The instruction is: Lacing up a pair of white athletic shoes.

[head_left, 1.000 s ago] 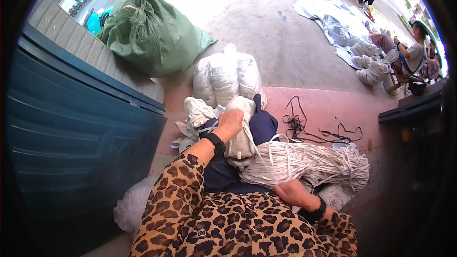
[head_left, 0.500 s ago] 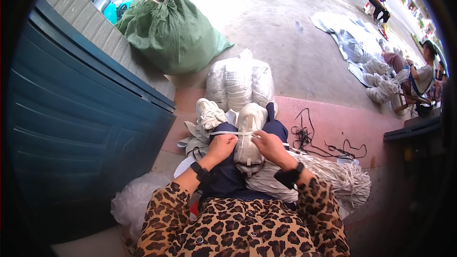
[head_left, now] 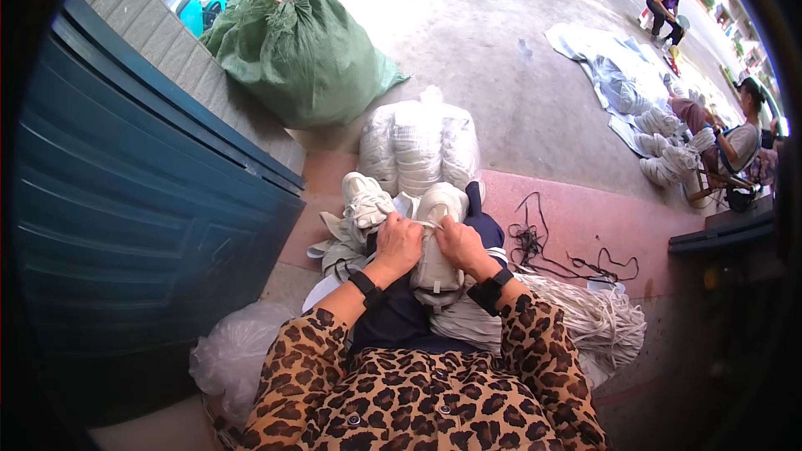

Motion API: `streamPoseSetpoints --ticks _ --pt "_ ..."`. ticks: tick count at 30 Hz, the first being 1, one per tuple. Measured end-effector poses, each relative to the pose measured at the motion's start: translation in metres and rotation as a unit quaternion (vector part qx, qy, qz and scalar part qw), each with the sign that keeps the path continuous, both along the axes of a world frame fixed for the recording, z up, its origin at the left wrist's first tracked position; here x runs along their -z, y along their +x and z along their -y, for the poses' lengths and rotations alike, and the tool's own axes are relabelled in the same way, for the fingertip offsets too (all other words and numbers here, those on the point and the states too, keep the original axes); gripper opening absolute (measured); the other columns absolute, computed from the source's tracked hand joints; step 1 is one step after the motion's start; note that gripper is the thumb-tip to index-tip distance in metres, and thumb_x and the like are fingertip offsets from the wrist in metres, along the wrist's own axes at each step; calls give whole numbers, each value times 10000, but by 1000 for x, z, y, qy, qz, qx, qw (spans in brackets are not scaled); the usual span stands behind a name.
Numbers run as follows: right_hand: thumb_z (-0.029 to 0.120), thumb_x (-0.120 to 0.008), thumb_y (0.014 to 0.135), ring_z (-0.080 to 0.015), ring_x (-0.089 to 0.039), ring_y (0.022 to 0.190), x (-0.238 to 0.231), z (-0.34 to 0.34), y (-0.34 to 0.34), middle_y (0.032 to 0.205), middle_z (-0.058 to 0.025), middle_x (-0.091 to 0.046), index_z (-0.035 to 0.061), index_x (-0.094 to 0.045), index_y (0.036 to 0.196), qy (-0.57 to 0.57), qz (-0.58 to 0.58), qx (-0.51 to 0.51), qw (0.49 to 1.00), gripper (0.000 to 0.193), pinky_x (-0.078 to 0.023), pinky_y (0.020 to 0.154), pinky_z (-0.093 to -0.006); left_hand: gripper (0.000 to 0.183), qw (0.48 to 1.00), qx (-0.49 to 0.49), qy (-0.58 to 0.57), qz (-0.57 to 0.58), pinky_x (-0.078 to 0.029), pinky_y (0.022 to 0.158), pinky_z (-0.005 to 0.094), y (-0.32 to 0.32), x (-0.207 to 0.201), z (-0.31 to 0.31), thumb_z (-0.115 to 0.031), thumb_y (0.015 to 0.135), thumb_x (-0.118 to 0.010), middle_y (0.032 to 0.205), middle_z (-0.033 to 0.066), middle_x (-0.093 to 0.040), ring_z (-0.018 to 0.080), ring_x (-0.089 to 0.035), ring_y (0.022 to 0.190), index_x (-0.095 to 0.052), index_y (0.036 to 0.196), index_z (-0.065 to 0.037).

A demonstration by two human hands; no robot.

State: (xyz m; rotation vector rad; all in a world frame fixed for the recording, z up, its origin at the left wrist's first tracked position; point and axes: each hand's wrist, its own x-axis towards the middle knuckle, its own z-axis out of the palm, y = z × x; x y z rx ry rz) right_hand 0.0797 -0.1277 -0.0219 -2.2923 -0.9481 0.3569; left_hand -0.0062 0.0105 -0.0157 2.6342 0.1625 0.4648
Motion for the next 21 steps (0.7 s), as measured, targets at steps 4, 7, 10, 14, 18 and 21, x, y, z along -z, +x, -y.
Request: streamPoseSetpoints --ticks 4,7,10,14,18,21 --pt "213 -463 811 -377 -580 574 10 0 2 639 -203 -582 35 -485 897 -50 -15 -11 999 198 -449 508 -482 125 977 100 168 -81 -419 669 420 12 -6 -3 -143 687 -528 683 97 -585 286 -539 786 -620 648 -69" --pt "221 -463 813 -388 -582 578 8 0 2 637 -194 -586 43 -473 920 -35 -31 10 999 208 -461 531 -487 102 973 107 149 -142 -418 674 439 21 -15 -3 -125 663 -570 668 149 -590 323 -535 747 -624 647 -40" --pt "267 -446 844 -413 -574 680 -1 3 0 703 -229 -584 27 -459 919 7 -76 32 997 252 -444 610 -499 131 997 10 4 -73 -409 668 420 15 -24 5 -172 661 -640 661 136 -588 314 -528 729 -629 635 -44" --pt "284 -437 847 -405 -577 764 -11 9 -4 787 -241 -589 25 -500 904 -8 -121 32 992 273 -441 677 -493 186 994 25 68 -83 -402 667 425 -2 -32 11 -232 667 -671 766 132 -599 318 -522 765 -632 702 -53" --pt "224 -485 790 -395 -587 724 -13 8 -13 735 -210 -598 15 -563 830 -11 -67 -8 998 226 -463 642 -467 221 981 76 38 -176 -392 703 458 -4 -35 8 -256 696 -642 871 116 -603 313 -497 907 -606 797 -63" --pt "169 -529 731 -358 -603 695 -11 1 -20 703 -179 -604 20 -595 740 -39 5 -26 999 164 -483 598 -420 226 961 84 25 -261 -398 743 465 4 -35 1 -256 726 -598 909 120 -605 319 -489 951 -616 839 -61"
